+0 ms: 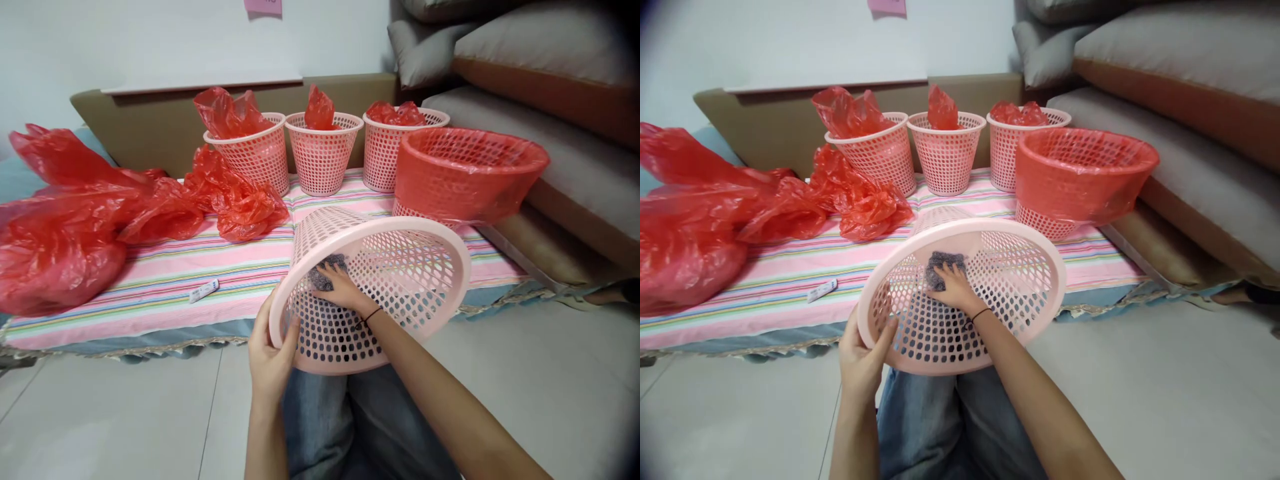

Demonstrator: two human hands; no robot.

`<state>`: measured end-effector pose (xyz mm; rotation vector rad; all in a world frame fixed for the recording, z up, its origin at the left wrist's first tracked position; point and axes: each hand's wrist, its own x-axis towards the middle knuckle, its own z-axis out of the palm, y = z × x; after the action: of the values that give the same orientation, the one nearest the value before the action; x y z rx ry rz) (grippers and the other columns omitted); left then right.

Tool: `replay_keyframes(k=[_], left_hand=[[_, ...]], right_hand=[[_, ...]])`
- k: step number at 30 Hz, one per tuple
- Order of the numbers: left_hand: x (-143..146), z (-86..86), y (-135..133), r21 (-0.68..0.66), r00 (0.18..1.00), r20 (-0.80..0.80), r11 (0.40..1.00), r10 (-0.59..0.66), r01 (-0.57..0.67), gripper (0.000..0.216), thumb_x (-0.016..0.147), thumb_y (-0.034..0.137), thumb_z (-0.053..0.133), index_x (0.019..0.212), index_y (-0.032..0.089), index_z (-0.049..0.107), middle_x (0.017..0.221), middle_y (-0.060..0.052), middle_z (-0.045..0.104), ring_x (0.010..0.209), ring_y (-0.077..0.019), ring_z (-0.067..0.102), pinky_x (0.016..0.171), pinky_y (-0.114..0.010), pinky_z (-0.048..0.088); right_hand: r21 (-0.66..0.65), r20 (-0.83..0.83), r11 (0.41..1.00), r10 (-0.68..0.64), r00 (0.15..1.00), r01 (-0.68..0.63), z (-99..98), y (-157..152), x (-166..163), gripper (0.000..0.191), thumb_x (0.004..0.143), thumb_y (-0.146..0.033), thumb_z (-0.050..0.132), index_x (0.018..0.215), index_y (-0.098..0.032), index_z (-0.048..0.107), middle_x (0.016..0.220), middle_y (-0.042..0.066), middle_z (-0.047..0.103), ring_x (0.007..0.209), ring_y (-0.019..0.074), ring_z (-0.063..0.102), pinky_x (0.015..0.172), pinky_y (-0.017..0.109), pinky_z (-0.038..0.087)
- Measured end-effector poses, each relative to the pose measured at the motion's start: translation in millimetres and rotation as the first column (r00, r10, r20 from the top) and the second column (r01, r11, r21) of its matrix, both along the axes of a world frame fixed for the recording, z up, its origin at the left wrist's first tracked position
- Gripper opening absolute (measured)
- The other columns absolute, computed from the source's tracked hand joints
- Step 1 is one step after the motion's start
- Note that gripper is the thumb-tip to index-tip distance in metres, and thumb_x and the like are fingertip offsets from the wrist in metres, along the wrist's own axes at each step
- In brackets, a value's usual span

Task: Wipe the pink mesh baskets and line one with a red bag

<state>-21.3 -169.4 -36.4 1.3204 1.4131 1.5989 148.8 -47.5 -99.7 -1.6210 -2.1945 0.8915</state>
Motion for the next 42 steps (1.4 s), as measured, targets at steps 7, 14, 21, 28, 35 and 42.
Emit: replay_keyframes(k=[7,14,21,28,35,42], left_hand=[[19,-47.4,-20,-0.071,0.973,0.104,0.977,0.207,-0.201,0.070,0.082,0.041,0.074,0.143,0.021,0.046,0.145,-0.015,0.053,0.130,-0.0277,0.057,0.112,-0.041,0.044],[54,-57.6,-32,-0.138,0.955,0.127,0.958,0.269,-0.252,0.062,0.089,0.040,0.066,0.143,0.022,0.043,0.151,-0.014,0.048,0.141,-0.0251,0.045,0.120,-0.039,0.035],[60,-43.9,-25,-0.125,0.929,0.179,0.944,0.324,-0.306,0.057,0.090,0.039,0.064,0.142,0.025,0.043,0.149,-0.013,0.048,0.140,-0.0275,0.046,0.118,-0.043,0.038],[55,-29.3,-12,-0.037,0.920,0.232,0.948,0.315,-0.315,0.066,0.086,0.033,0.070,0.143,0.030,0.037,0.150,-0.011,0.045,0.137,-0.0273,0.048,0.117,-0.045,0.037],[44,-1.8,-6,-0.086,0.929,0.211,0.952,0.305,-0.293,0.074,0.078,0.030,0.075,0.143,0.026,0.040,0.149,-0.012,0.047,0.134,-0.0285,0.051,0.117,-0.046,0.037],[36,13.0,3,-0.033,0.953,0.272,0.991,0.131,-0.127,0.057,0.084,0.024,0.070,0.137,0.029,0.052,0.141,-0.008,0.057,0.133,-0.0253,0.053,0.115,-0.042,0.040]], right_hand=[[-0.121,0.025,0.991,0.064,0.998,-0.061,13.3,12,6,0.107,0.075,-0.062,0.074,0.159,-0.022,0.022,0.166,0.014,0.011,0.152,0.0417,0.001,0.121,0.056,0.013],[-0.028,0.042,1.000,0.011,0.999,-0.010,6.9,12,2,0.074,0.088,-0.046,0.068,0.152,-0.022,0.041,0.163,0.011,0.025,0.151,0.0386,0.014,0.122,0.053,0.019],[-0.034,-0.034,0.995,0.096,0.995,-0.097,19.2,-21,14,0.062,0.087,-0.021,0.065,0.147,-0.021,0.049,0.160,0.009,0.032,0.152,0.0316,0.018,0.123,0.048,0.022],[-0.042,-0.370,0.978,0.176,0.912,-0.205,52.5,-128,47,0.058,0.083,-0.017,0.063,0.140,-0.028,0.056,0.156,0.008,0.039,0.150,0.0302,0.023,0.121,0.062,0.018],[-0.094,-0.615,0.973,0.109,0.781,-0.210,81.0,-201,68,0.050,0.085,-0.036,0.069,0.134,-0.040,0.061,0.141,0.003,0.060,0.140,0.0302,0.045,0.115,0.055,0.037],[-0.087,-0.689,0.952,-0.270,0.672,0.293,110.7,-186,93,0.046,0.084,-0.047,0.071,0.128,-0.033,0.067,0.132,0.005,0.066,0.127,0.0341,0.058,0.112,0.053,0.044]])
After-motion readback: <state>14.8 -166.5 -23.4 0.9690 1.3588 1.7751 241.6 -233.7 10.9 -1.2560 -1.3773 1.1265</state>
